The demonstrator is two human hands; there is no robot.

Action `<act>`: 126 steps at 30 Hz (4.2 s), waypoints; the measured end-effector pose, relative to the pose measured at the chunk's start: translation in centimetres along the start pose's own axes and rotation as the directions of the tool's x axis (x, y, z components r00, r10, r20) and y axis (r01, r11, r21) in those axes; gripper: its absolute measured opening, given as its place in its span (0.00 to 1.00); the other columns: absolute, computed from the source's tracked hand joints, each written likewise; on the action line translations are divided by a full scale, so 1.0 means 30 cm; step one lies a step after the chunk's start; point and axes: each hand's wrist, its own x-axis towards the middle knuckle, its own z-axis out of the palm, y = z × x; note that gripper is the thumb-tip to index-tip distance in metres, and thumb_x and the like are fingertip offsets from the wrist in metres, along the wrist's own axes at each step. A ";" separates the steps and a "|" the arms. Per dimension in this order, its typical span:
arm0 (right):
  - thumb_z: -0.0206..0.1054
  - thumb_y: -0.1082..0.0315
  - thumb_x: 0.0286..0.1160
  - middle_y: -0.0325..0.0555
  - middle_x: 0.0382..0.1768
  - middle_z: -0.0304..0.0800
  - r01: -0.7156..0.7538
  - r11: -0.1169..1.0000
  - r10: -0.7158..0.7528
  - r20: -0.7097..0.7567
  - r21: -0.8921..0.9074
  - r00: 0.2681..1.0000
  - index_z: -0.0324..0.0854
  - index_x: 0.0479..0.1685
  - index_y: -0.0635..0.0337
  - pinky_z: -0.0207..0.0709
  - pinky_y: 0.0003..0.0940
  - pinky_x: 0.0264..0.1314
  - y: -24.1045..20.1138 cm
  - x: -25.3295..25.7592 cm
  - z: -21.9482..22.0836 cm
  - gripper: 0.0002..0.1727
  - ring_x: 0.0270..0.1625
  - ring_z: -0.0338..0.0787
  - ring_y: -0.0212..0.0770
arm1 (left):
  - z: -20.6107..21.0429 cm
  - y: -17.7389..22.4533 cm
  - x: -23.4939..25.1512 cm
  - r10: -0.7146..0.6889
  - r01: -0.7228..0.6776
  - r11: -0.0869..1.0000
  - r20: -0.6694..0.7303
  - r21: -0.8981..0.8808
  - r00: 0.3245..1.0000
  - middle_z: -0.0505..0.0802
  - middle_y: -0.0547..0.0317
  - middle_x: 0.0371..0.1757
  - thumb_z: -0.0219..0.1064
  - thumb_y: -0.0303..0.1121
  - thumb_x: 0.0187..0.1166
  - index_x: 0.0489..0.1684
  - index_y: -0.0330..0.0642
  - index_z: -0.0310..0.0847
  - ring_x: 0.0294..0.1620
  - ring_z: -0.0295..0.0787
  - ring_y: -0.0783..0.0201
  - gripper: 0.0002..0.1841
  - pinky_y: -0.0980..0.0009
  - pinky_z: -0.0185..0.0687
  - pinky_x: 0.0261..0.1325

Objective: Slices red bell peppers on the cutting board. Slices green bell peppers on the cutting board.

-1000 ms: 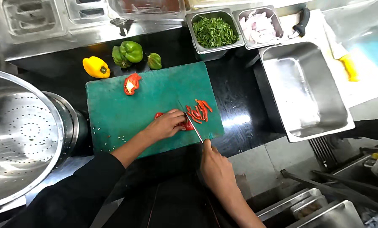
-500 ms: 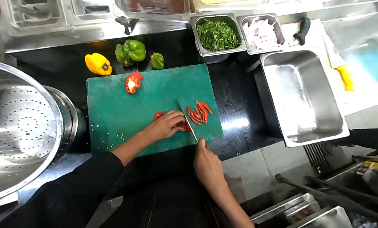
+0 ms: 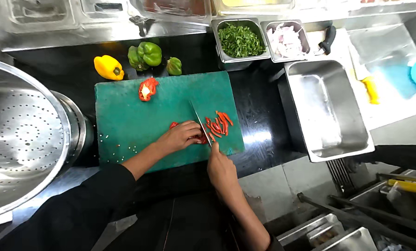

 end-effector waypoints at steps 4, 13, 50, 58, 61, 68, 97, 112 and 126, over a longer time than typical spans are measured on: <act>0.45 0.63 0.94 0.57 0.56 0.90 -0.041 0.997 0.049 0.103 -0.072 0.993 0.67 0.76 0.53 0.85 0.54 0.54 0.004 -0.067 -0.014 0.19 0.55 0.94 0.58 | 0.005 0.006 -0.017 0.002 0.000 0.997 -0.027 0.078 1.000 0.93 0.54 0.52 0.66 0.39 0.83 0.41 0.40 0.91 0.62 0.88 0.55 0.12 0.60 0.80 0.73; 0.45 0.62 0.94 0.56 0.55 0.90 -0.041 0.995 0.050 0.105 -0.086 0.993 0.66 0.77 0.53 0.84 0.54 0.54 -0.020 -0.071 -0.018 0.19 0.56 0.93 0.58 | -0.003 0.000 -0.025 0.018 -0.017 1.000 -0.018 0.022 1.000 0.93 0.50 0.53 0.69 0.34 0.80 0.42 0.37 0.91 0.64 0.88 0.53 0.09 0.63 0.78 0.74; 0.50 0.62 0.93 0.60 0.44 0.90 -0.067 0.998 0.067 0.011 -0.005 0.998 0.62 0.77 0.56 0.85 0.58 0.50 -0.097 -0.040 0.056 0.19 0.50 0.93 0.62 | -0.095 -0.085 -0.032 0.212 -0.194 0.967 0.101 -0.165 0.972 0.93 0.47 0.50 0.71 0.26 0.76 0.39 0.34 0.91 0.62 0.88 0.50 0.05 0.60 0.78 0.75; 0.47 0.62 0.95 0.61 0.47 0.90 -0.104 0.995 0.104 0.000 0.009 0.995 0.61 0.79 0.57 0.85 0.57 0.52 -0.137 -0.023 0.090 0.20 0.52 0.93 0.62 | -0.087 -0.107 -0.048 0.208 -0.203 0.975 0.053 -0.091 0.977 0.95 0.52 0.50 0.70 0.32 0.77 0.40 0.38 0.93 0.61 0.89 0.53 0.07 0.60 0.78 0.73; 0.48 0.62 0.94 0.59 0.46 0.90 -0.086 0.996 0.086 0.014 -0.004 0.996 0.61 0.80 0.55 0.85 0.57 0.53 -0.136 -0.077 0.059 0.20 0.52 0.94 0.61 | -0.106 -0.095 -0.050 0.176 -0.167 0.980 0.074 -0.108 0.982 0.94 0.50 0.52 0.71 0.30 0.77 0.41 0.37 0.92 0.63 0.88 0.52 0.06 0.59 0.77 0.75; 0.47 0.62 0.95 0.59 0.46 0.90 -0.104 0.993 0.103 0.024 0.051 0.994 0.60 0.80 0.56 0.84 0.57 0.55 -0.155 -0.042 0.103 0.20 0.53 0.93 0.61 | -0.103 -0.094 -0.076 0.147 -0.141 0.985 0.052 -0.103 0.988 0.93 0.45 0.55 0.71 0.29 0.77 0.43 0.34 0.90 0.65 0.87 0.50 0.07 0.60 0.77 0.76; 0.48 0.62 0.94 0.61 0.49 0.90 -0.108 0.994 0.107 0.023 0.018 0.994 0.59 0.81 0.59 0.84 0.57 0.57 -0.233 -0.058 0.117 0.22 0.56 0.93 0.61 | -0.135 -0.116 -0.123 0.115 -0.104 0.980 0.057 -0.171 0.992 0.93 0.47 0.55 0.74 0.30 0.75 0.44 0.35 0.92 0.67 0.86 0.50 0.08 0.58 0.74 0.79; 0.46 0.63 0.95 0.60 0.51 0.90 -0.120 0.993 0.120 0.023 -0.016 0.992 0.61 0.80 0.57 0.83 0.55 0.59 -0.254 -0.063 0.124 0.20 0.58 0.92 0.60 | -0.125 -0.122 -0.158 0.115 -0.116 0.992 -0.024 -0.043 0.993 0.95 0.53 0.51 0.70 0.34 0.79 0.44 0.40 0.93 0.62 0.89 0.55 0.09 0.61 0.79 0.74; 0.49 0.62 0.94 0.60 0.47 0.90 -0.104 0.995 0.104 0.042 -0.004 0.994 0.62 0.78 0.57 0.84 0.57 0.55 -0.279 -0.083 0.088 0.20 0.54 0.93 0.62 | -0.164 -0.131 -0.157 0.100 -0.088 0.983 0.064 -0.162 0.993 0.94 0.47 0.53 0.73 0.28 0.75 0.43 0.35 0.92 0.64 0.87 0.50 0.06 0.58 0.75 0.77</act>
